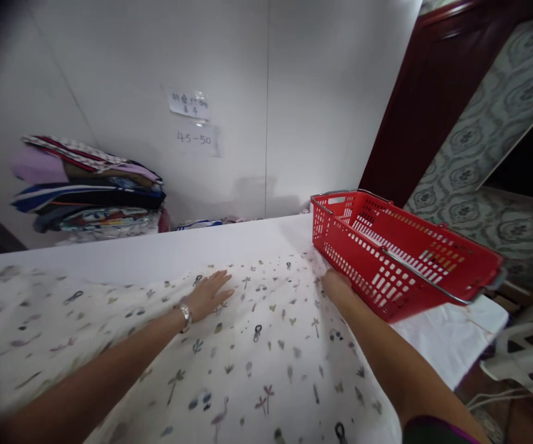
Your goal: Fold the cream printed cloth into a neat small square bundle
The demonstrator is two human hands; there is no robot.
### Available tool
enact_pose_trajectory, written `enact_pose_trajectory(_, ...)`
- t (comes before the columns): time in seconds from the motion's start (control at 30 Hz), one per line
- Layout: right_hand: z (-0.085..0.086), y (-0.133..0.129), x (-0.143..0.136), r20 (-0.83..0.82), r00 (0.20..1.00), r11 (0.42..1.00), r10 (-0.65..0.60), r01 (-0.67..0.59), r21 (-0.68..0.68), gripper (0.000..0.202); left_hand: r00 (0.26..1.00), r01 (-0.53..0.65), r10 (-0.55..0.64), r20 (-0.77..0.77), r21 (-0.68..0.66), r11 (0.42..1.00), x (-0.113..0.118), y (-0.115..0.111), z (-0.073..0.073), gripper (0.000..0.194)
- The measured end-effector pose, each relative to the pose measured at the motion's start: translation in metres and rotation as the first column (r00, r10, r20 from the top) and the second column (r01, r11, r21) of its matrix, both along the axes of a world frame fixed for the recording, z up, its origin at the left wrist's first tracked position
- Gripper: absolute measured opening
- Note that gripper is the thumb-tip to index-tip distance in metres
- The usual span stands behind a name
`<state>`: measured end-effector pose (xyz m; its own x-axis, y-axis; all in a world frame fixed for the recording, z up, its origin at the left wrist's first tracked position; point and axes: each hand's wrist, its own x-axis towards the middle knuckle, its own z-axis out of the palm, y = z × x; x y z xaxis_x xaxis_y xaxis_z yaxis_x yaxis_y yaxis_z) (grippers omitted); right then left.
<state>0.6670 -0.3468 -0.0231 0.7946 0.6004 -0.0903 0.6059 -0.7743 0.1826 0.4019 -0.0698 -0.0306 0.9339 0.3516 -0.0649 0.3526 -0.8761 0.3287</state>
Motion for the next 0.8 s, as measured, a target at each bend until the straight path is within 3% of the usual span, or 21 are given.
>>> enact_pose_trajectory(0.1,0.001,-0.045,-0.038,-0.023,0.998,0.998,-0.06,0.06,0.035,0.036,0.996,0.085,-0.085,0.038,-0.003,0.996,-0.04,-0.031,0.014,0.063)
enact_pose_trajectory(0.2,-0.005,-0.096,-0.076,-0.108,0.99,0.989,-0.086,0.098,0.107,0.039,0.982,0.167,-0.167,0.089,-0.002,0.986,-0.091,-0.071,0.017,0.054)
enact_pose_trajectory(0.33,-0.018,-0.158,-0.117,-0.172,0.981,0.966,-0.09,0.128,0.223,0.039,0.94,0.303,-0.299,0.165,0.005,0.953,-0.155,-0.13,0.009,0.046)
enact_pose_trajectory(0.43,-0.023,-0.186,-0.136,-0.188,0.974,0.949,-0.127,0.175,0.262,0.037,0.907,0.39,-0.385,0.173,0.002,0.921,-0.185,-0.169,-0.001,0.048)
enact_pose_trajectory(0.6,-0.018,-0.189,-0.155,-0.106,0.981,0.939,-0.165,0.189,0.288,0.037,0.892,0.426,-0.432,0.136,0.07,0.902,-0.198,-0.209,-0.011,0.047)
enact_pose_trajectory(0.8,-0.009,-0.166,-0.163,-0.089,0.985,0.956,-0.146,0.163,0.243,0.02,0.896,0.349,-0.386,0.219,0.19,0.918,-0.195,-0.22,-0.014,0.037)
